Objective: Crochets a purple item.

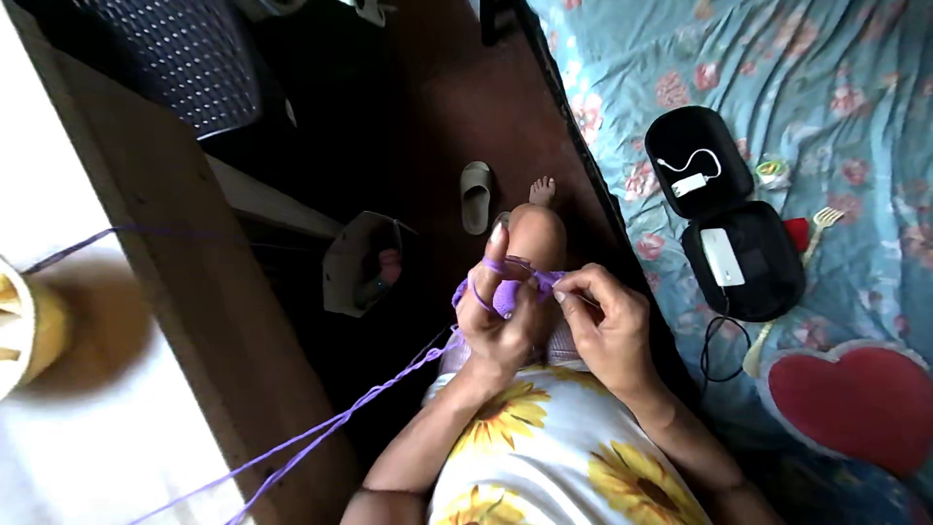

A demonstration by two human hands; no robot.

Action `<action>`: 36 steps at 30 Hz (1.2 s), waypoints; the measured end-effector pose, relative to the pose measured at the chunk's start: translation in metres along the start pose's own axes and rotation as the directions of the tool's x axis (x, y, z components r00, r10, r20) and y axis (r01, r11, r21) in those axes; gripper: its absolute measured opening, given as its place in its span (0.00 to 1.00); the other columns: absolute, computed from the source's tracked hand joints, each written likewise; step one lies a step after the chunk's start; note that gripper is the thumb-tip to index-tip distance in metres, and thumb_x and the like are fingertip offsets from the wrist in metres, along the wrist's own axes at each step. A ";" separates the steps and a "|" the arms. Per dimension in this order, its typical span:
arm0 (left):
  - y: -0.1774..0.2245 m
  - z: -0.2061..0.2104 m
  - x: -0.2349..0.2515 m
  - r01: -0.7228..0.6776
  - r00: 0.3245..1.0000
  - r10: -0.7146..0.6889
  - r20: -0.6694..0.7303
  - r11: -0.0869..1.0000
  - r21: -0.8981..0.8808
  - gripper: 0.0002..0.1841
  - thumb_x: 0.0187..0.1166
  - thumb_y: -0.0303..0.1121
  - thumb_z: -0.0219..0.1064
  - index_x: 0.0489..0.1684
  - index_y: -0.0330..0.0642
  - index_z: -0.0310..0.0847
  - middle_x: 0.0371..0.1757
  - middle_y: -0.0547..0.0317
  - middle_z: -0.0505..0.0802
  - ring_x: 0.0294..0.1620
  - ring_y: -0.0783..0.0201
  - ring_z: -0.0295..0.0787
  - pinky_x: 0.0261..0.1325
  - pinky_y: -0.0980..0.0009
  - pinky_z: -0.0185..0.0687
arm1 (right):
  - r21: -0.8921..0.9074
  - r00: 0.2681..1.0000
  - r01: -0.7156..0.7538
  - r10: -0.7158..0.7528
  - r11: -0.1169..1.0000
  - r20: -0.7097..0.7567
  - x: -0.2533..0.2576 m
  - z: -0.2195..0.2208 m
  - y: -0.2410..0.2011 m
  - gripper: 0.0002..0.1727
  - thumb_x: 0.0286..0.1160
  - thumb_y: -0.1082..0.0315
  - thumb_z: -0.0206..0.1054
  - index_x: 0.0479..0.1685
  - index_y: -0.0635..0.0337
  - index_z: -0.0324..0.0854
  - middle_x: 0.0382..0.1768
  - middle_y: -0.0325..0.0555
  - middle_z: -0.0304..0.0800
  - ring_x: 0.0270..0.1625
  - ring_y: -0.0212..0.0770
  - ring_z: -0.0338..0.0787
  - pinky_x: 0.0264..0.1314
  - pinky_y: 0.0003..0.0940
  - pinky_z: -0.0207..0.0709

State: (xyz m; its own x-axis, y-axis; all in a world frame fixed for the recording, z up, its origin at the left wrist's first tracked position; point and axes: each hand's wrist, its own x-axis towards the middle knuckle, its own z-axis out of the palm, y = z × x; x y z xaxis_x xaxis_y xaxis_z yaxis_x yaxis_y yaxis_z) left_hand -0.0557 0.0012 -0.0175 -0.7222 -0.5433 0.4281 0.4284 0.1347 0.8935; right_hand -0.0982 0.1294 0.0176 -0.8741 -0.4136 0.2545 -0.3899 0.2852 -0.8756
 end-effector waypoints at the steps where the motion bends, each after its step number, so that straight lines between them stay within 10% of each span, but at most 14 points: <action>1: -0.003 0.002 0.000 -0.074 0.997 0.075 -0.016 0.997 0.025 0.29 0.75 0.24 0.69 0.78 0.55 0.76 0.48 0.67 0.94 0.53 0.70 0.90 0.62 0.67 0.86 | 0.180 0.990 -0.136 0.128 0.974 0.053 0.003 -0.003 -0.001 0.06 0.71 0.79 0.68 0.42 0.63 0.85 0.35 0.37 0.90 0.34 0.19 0.87 0.39 0.13 0.83; 4: 0.001 0.002 0.004 -0.050 0.998 0.049 -0.033 0.997 -0.052 0.29 0.75 0.23 0.70 0.77 0.57 0.78 0.49 0.70 0.95 0.52 0.72 0.91 0.61 0.70 0.87 | 0.616 0.903 -0.416 0.383 0.669 0.194 0.008 0.000 0.006 0.12 0.64 0.82 0.70 0.40 0.55 0.84 0.26 0.35 0.87 0.19 0.20 0.74 0.21 0.15 0.66; 6: 0.004 -0.001 0.009 0.122 0.991 -0.130 -0.029 0.976 -0.180 0.36 0.72 0.19 0.69 0.84 0.54 0.71 0.46 0.72 0.94 0.48 0.73 0.91 0.56 0.71 0.88 | 0.605 0.927 -0.353 0.356 0.714 0.120 0.003 0.006 0.008 0.12 0.65 0.82 0.69 0.41 0.55 0.83 0.28 0.34 0.88 0.22 0.21 0.76 0.25 0.15 0.70; 10: 0.009 -0.005 0.020 0.364 0.922 -0.386 0.000 0.869 -0.337 0.43 0.67 0.14 0.65 0.90 0.47 0.60 0.40 0.69 0.93 0.37 0.74 0.90 0.46 0.75 0.88 | 0.206 0.991 -0.013 0.039 0.978 -0.124 -0.006 0.015 0.015 0.06 0.72 0.80 0.69 0.45 0.64 0.81 0.38 0.37 0.89 0.38 0.20 0.88 0.43 0.15 0.85; 17: 0.014 -0.008 0.028 0.491 0.852 -0.522 0.025 0.783 -0.381 0.40 0.66 0.12 0.64 0.87 0.42 0.65 0.35 0.64 0.93 0.32 0.74 0.89 0.42 0.76 0.87 | -0.315 0.924 0.244 -0.319 0.917 -0.213 -0.004 0.020 0.028 0.07 0.72 0.76 0.67 0.30 0.65 0.89 0.31 0.49 0.89 0.38 0.32 0.88 0.43 0.17 0.81; 22: 0.015 -0.010 0.033 0.543 0.831 -0.547 0.102 0.759 -0.359 0.39 0.67 0.12 0.64 0.87 0.42 0.66 0.35 0.64 0.92 0.31 0.74 0.87 0.41 0.77 0.86 | -0.454 0.930 0.217 -0.325 0.864 -0.174 -0.001 0.016 0.026 0.09 0.78 0.72 0.67 0.48 0.68 0.89 0.32 0.52 0.92 0.34 0.36 0.90 0.39 0.21 0.82; 26: 0.014 -0.015 0.034 0.528 0.845 -0.522 0.119 0.774 -0.349 0.38 0.67 0.12 0.65 0.85 0.42 0.68 0.36 0.64 0.92 0.31 0.74 0.87 0.40 0.78 0.86 | -0.580 0.978 0.146 -0.207 0.801 -0.040 -0.001 0.009 0.027 0.14 0.82 0.64 0.66 0.32 0.65 0.87 0.25 0.50 0.89 0.27 0.43 0.90 0.27 0.33 0.80; 32: 0.011 -0.007 0.023 0.456 0.879 -0.473 0.054 0.805 -0.378 0.36 0.68 0.13 0.67 0.83 0.41 0.70 0.39 0.64 0.94 0.36 0.73 0.90 0.46 0.75 0.88 | 0.194 0.996 -0.047 0.061 0.980 -0.066 -0.003 0.003 0.028 0.04 0.74 0.77 0.70 0.43 0.67 0.85 0.35 0.36 0.93 0.37 0.19 0.89 0.43 0.15 0.85; 36: 0.006 0.004 0.016 0.417 0.885 -0.464 -0.019 0.812 -0.408 0.37 0.67 0.13 0.68 0.82 0.40 0.71 0.39 0.65 0.95 0.36 0.73 0.91 0.46 0.73 0.89 | 0.116 0.987 0.005 0.014 0.993 -0.159 -0.006 0.011 0.033 0.04 0.73 0.77 0.71 0.41 0.68 0.85 0.35 0.38 0.92 0.37 0.19 0.89 0.44 0.14 0.85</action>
State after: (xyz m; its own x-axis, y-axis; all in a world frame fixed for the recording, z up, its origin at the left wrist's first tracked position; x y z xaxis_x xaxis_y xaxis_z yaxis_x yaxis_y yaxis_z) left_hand -0.0667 -0.0030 -0.0046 -0.8278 -0.5597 -0.0386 0.2684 -0.4554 0.8489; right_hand -0.1023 0.1323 -0.0168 -0.9143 -0.2671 0.3044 -0.3579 0.1815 -0.9159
